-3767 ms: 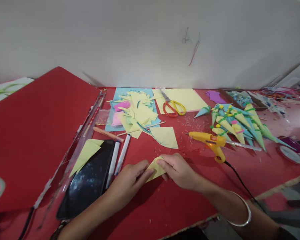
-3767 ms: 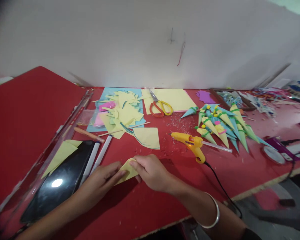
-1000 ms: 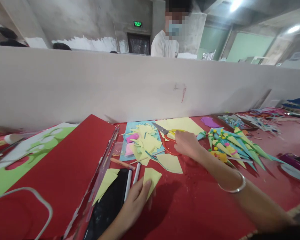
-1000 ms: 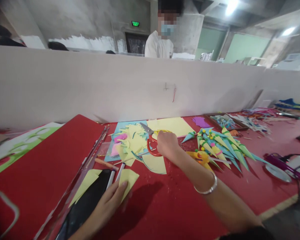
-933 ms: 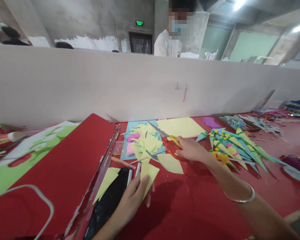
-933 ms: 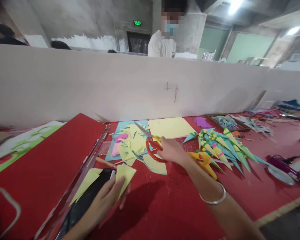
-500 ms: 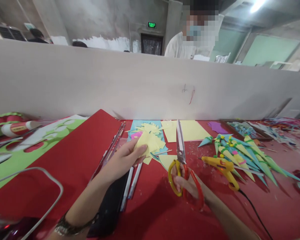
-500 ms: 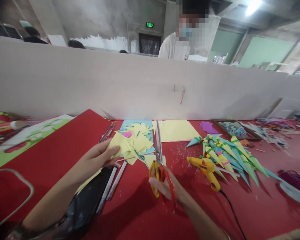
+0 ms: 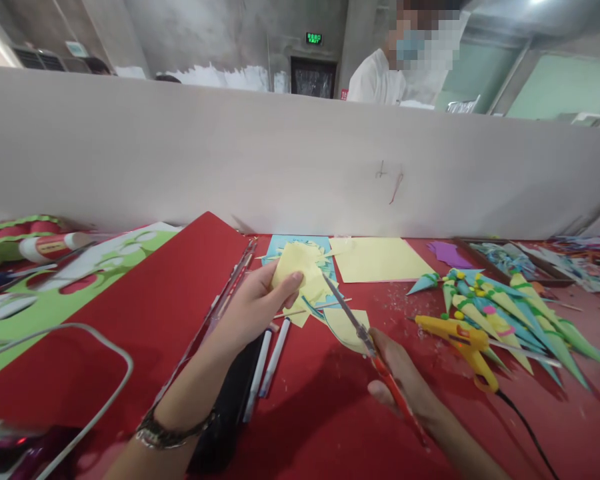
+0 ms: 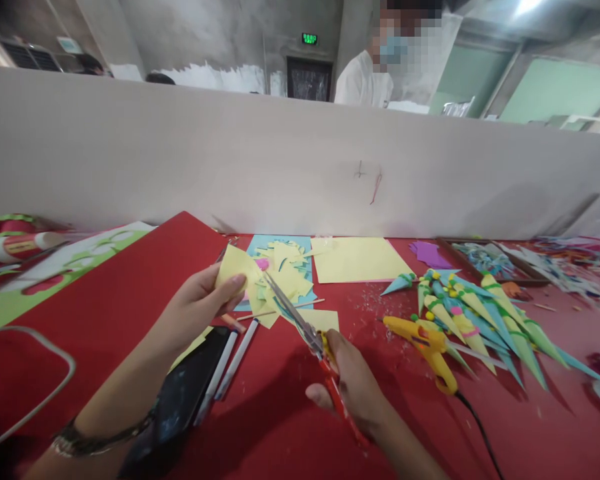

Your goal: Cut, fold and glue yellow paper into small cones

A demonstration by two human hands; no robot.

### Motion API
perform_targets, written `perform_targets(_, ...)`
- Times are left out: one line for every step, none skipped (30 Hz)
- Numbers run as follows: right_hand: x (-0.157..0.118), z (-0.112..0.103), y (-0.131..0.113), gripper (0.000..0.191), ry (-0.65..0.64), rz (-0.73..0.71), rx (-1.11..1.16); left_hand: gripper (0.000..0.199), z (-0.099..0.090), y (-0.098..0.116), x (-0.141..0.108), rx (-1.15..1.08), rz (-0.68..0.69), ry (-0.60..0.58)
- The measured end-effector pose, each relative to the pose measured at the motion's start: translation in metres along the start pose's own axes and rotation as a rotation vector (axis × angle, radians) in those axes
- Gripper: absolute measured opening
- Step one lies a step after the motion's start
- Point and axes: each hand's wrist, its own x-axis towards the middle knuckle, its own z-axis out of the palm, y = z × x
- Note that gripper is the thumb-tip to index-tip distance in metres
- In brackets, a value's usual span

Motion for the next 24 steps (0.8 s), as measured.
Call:
perform_targets(0.000, 0.000, 0.001, 0.054, -0.006, -0.001, -0.017, 0.028, 0.000, 0.000, 0.000, 0.022, 0.018, 0.001)
perform_targets(0.000, 0.000, 0.002, 0.055, -0.010, -0.007, -0.033, 0.028, 0.001, 0.000, 0.001, 0.040, 0.033, 0.000)
perform_targets(0.000, 0.000, 0.002, 0.055, -0.009, -0.014, -0.045, 0.028, 0.001, -0.001, 0.001, 0.055, 0.042, -0.005)
perform_targets(-0.001, 0.000, 0.002, 0.055, -0.005, -0.018, -0.052, 0.028, 0.001, -0.001, 0.001, 0.068, 0.044, -0.009)
perform_targets(-0.001, 0.001, 0.001, 0.055, -0.001, -0.020, -0.053, 0.027, 0.001, -0.002, 0.001, 0.079, 0.040, -0.014)
perform_targets(-0.001, 0.001, 0.000, 0.055, 0.001, -0.020, -0.049, 0.027, 0.002, -0.003, 0.001, 0.090, 0.033, -0.019)
perform_targets(-0.001, 0.002, 0.000, 0.055, 0.001, -0.018, -0.039, 0.026, 0.002, -0.005, 0.001, 0.101, 0.025, -0.024)
perform_targets(-0.001, 0.002, 0.000, 0.055, 0.001, -0.015, -0.027, 0.025, 0.003, -0.006, 0.001, 0.115, 0.021, -0.030)
perform_targets(-0.001, 0.002, 0.000, 0.055, -0.002, -0.010, -0.016, 0.025, 0.005, -0.008, 0.001, 0.132, 0.025, -0.038)
perform_targets(-0.001, 0.003, 0.001, 0.054, -0.006, -0.004, -0.008, 0.025, 0.006, -0.009, 0.001, 0.149, 0.034, -0.051)
perform_targets(-0.001, 0.003, 0.001, 0.053, -0.008, 0.001, -0.005, 0.025, 0.007, -0.011, 0.001, 0.161, 0.045, -0.071)
perform_targets(-0.001, 0.003, 0.002, 0.052, -0.008, 0.004, -0.005, 0.026, 0.009, -0.012, 0.001, 0.168, 0.057, -0.095)
perform_targets(-0.001, 0.003, 0.003, 0.052, -0.007, 0.005, -0.009, 0.026, 0.010, -0.013, 0.002, 0.171, 0.067, -0.122)
perform_targets(-0.001, 0.003, 0.004, 0.052, -0.006, 0.002, -0.013, 0.027, 0.011, -0.014, 0.002, 0.169, 0.076, -0.147)
perform_targets(-0.001, 0.003, 0.005, 0.052, -0.003, -0.004, -0.017, 0.028, 0.011, -0.015, 0.002, 0.166, 0.081, -0.167)
perform_targets(-0.001, 0.003, 0.005, 0.053, 0.003, -0.012, -0.023, 0.028, 0.012, -0.015, 0.002, 0.164, 0.085, -0.182)
perform_targets(-0.001, 0.003, 0.005, 0.054, 0.008, -0.018, -0.029, 0.029, 0.012, -0.015, 0.003, 0.165, 0.087, -0.189)
perform_targets(-0.001, 0.004, 0.005, 0.056, 0.011, -0.020, -0.034, 0.029, 0.012, -0.015, 0.003, 0.168, 0.088, -0.192)
perform_targets(-0.001, 0.004, 0.005, 0.057, 0.013, -0.023, -0.040, 0.029, 0.012, -0.015, 0.004, 0.173, 0.087, -0.194)
perform_targets(0.000, 0.004, 0.004, 0.059, 0.015, -0.028, -0.045, 0.029, 0.012, -0.015, 0.004, 0.178, 0.086, -0.196)
perform_targets(0.000, 0.004, 0.003, 0.060, 0.017, -0.035, -0.050, 0.029, 0.011, -0.015, 0.005, 0.182, 0.086, -0.200)
perform_targets(0.000, 0.004, 0.002, 0.060, 0.018, -0.043, -0.052, 0.029, 0.011, -0.015, 0.005, 0.183, 0.085, -0.204)
perform_targets(0.000, 0.004, 0.001, 0.060, 0.018, -0.049, -0.052, 0.030, 0.011, -0.016, 0.005, 0.182, 0.086, -0.208)
perform_targets(0.000, 0.003, 0.000, 0.061, 0.018, -0.053, -0.050, 0.030, 0.011, -0.016, 0.005, 0.179, 0.086, -0.211)
